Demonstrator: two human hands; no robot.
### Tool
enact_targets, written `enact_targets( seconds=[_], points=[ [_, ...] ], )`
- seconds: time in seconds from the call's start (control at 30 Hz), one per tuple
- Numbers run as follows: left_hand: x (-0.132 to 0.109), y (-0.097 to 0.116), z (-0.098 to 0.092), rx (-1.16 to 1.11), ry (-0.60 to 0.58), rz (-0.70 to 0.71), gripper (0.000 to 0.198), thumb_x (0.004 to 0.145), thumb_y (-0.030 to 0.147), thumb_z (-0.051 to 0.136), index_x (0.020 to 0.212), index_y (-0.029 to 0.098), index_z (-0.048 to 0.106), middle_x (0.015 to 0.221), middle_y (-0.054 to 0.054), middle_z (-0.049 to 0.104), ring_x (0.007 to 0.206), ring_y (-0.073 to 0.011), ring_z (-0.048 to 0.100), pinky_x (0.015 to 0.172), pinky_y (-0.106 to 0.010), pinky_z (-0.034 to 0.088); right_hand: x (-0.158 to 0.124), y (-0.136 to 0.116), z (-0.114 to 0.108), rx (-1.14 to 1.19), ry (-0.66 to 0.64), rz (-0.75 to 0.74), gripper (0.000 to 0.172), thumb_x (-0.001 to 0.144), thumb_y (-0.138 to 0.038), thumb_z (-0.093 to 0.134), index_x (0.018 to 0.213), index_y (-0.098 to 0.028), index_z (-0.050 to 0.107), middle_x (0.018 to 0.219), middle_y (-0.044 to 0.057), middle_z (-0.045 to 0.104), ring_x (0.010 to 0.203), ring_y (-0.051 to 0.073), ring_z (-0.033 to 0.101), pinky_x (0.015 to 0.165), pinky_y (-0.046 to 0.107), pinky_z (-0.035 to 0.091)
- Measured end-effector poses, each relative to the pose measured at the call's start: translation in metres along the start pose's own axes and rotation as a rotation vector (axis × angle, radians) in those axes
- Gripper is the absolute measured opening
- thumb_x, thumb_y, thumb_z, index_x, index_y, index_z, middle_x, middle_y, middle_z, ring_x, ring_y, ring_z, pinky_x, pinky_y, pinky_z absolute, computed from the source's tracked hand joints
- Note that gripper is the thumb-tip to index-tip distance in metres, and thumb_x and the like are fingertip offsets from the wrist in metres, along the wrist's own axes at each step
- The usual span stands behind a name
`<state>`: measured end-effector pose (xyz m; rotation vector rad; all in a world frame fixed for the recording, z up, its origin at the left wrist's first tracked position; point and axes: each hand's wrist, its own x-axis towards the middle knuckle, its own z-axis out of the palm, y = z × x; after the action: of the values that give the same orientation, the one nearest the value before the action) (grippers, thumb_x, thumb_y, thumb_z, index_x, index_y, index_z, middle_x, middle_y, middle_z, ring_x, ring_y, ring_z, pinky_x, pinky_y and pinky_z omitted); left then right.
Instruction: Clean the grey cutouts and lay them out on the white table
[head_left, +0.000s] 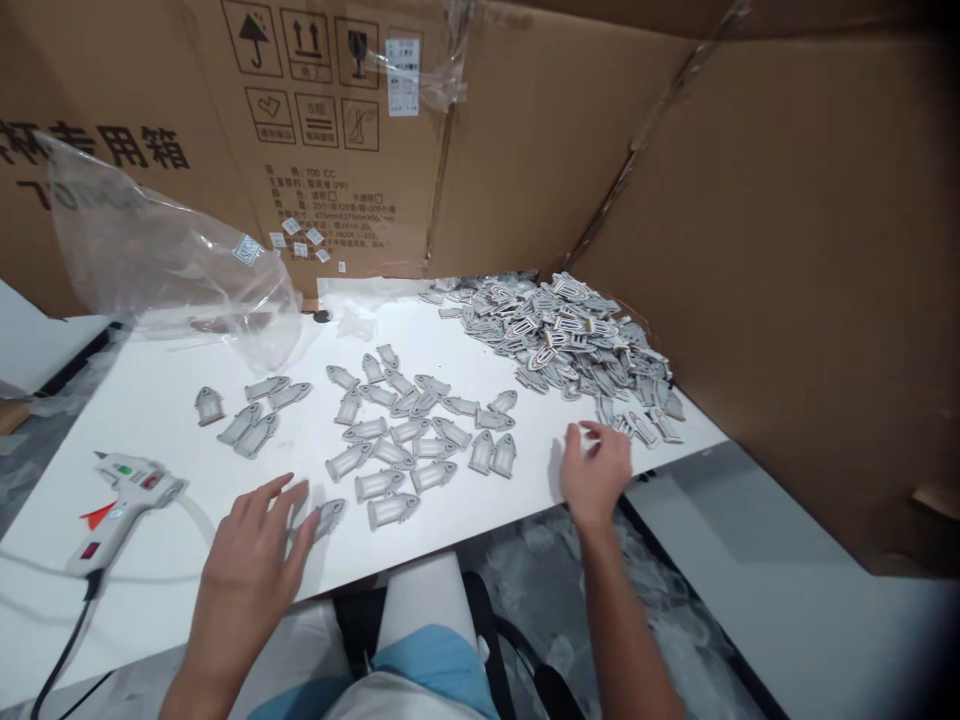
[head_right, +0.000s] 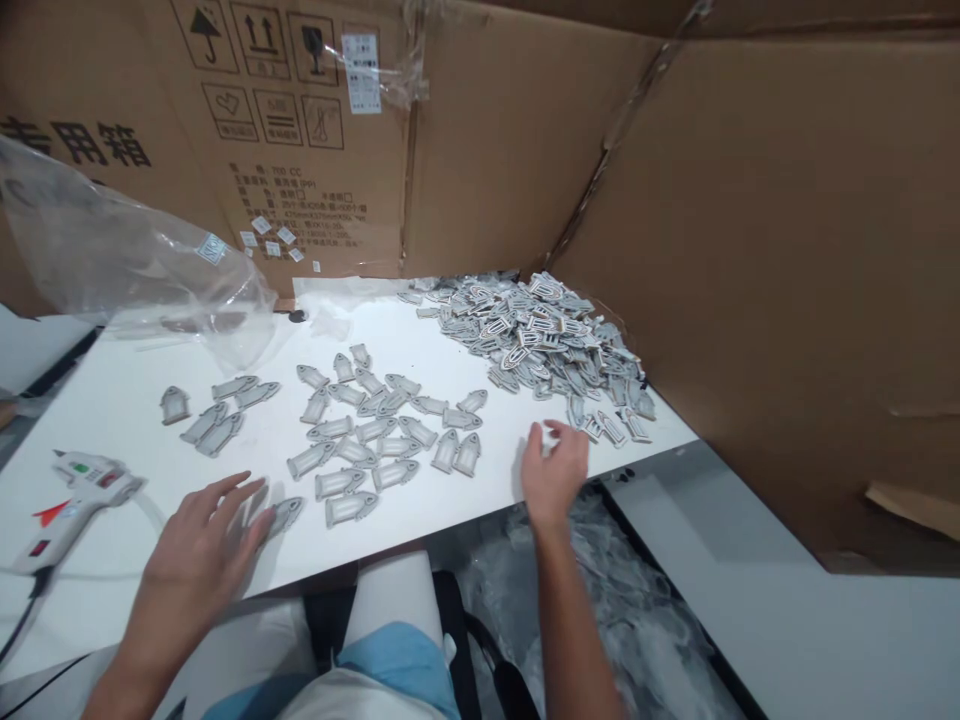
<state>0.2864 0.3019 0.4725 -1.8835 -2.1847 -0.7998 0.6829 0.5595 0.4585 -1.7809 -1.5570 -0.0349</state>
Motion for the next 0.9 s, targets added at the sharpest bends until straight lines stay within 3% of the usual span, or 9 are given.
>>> enact_targets(
  seconds=[0.1, 0.2, 0.27, 0.43, 0.57, 0.73, 0.9],
  points=[
    [-0.001, -0.014, 0.010, 0.055, -0.080, 0.046, 0.041, 0.110, 0.034, 0.055, 0.150, 0.023, 0.058, 0.143, -0.012, 0.071, 0.124, -0.0353, 0.063, 0.102, -0.050, 0.055, 0.052, 0.030, 0.000, -0.079, 0.051, 0.013, 0.066, 0.090, -0.048, 0.056, 0.135, -0.003, 0.070, 0.144, 0.033, 0.058, 0.137, 0.046, 0.046, 0.118, 0.062, 0.030],
    [-0.002, -0.022, 0.016, 0.020, -0.141, 0.057, 0.042, 0.111, 0.036, 0.052, 0.150, 0.022, 0.059, 0.142, -0.010, 0.072, 0.124, -0.0335, 0.063, 0.106, -0.049, 0.055, 0.088, 0.057, 0.000, -0.197, 0.007, 0.118, 0.077, 0.086, -0.052, 0.063, 0.148, -0.006, 0.065, 0.162, 0.033, 0.044, 0.146, 0.055, 0.034, 0.119, 0.068, 0.023],
    [-0.002, -0.026, 0.017, -0.004, -0.148, 0.024, 0.043, 0.112, 0.035, 0.050, 0.151, 0.021, 0.059, 0.143, -0.011, 0.071, 0.129, -0.0320, 0.062, 0.110, -0.048, 0.054, 0.099, 0.073, 0.000, -0.258, -0.054, 0.208, 0.076, 0.089, -0.054, 0.059, 0.148, -0.006, 0.066, 0.161, 0.034, 0.046, 0.146, 0.058, 0.035, 0.116, 0.071, 0.023],
    [-0.002, -0.041, 0.018, 0.039, -0.196, 0.054, 0.050, 0.107, 0.014, 0.039, 0.149, 0.022, 0.065, 0.150, -0.010, 0.069, 0.127, -0.0330, 0.062, 0.106, -0.050, 0.055, 0.089, 0.094, -0.003, -0.230, -0.111, 0.182, 0.069, 0.096, -0.049, 0.045, 0.146, -0.008, 0.068, 0.152, 0.028, 0.061, 0.140, 0.054, 0.043, 0.114, 0.072, 0.028],
    [0.008, -0.048, 0.017, 0.051, -0.246, 0.067, 0.043, 0.107, 0.026, 0.046, 0.143, 0.021, 0.070, 0.149, -0.011, 0.070, 0.124, -0.0356, 0.061, 0.103, -0.051, 0.056, 0.071, 0.091, 0.002, -0.160, -0.104, 0.058, 0.067, 0.088, -0.050, 0.057, 0.145, -0.015, 0.068, 0.150, 0.022, 0.065, 0.137, 0.048, 0.045, 0.114, 0.069, 0.030],
    [0.025, -0.037, 0.011, 0.016, -0.317, -0.094, 0.037, 0.109, 0.035, 0.045, 0.128, 0.023, 0.074, 0.129, -0.008, 0.075, 0.117, -0.0309, 0.065, 0.095, -0.044, 0.055, 0.063, 0.084, 0.011, -0.010, -0.068, -0.048, 0.060, 0.084, -0.052, 0.065, 0.132, -0.018, 0.075, 0.127, 0.018, 0.075, 0.121, 0.038, 0.058, 0.111, 0.057, 0.040],
    [0.029, -0.033, 0.011, -0.083, -0.238, -0.231, 0.034, 0.104, 0.039, 0.051, 0.124, 0.024, 0.074, 0.110, -0.007, 0.075, 0.099, -0.0262, 0.070, 0.085, -0.038, 0.054, 0.062, 0.083, 0.013, 0.170, -0.003, -0.006, 0.052, 0.091, -0.054, 0.057, 0.121, -0.015, 0.077, 0.112, 0.015, 0.079, 0.101, 0.030, 0.070, 0.092, 0.043, 0.055]
  ],
)
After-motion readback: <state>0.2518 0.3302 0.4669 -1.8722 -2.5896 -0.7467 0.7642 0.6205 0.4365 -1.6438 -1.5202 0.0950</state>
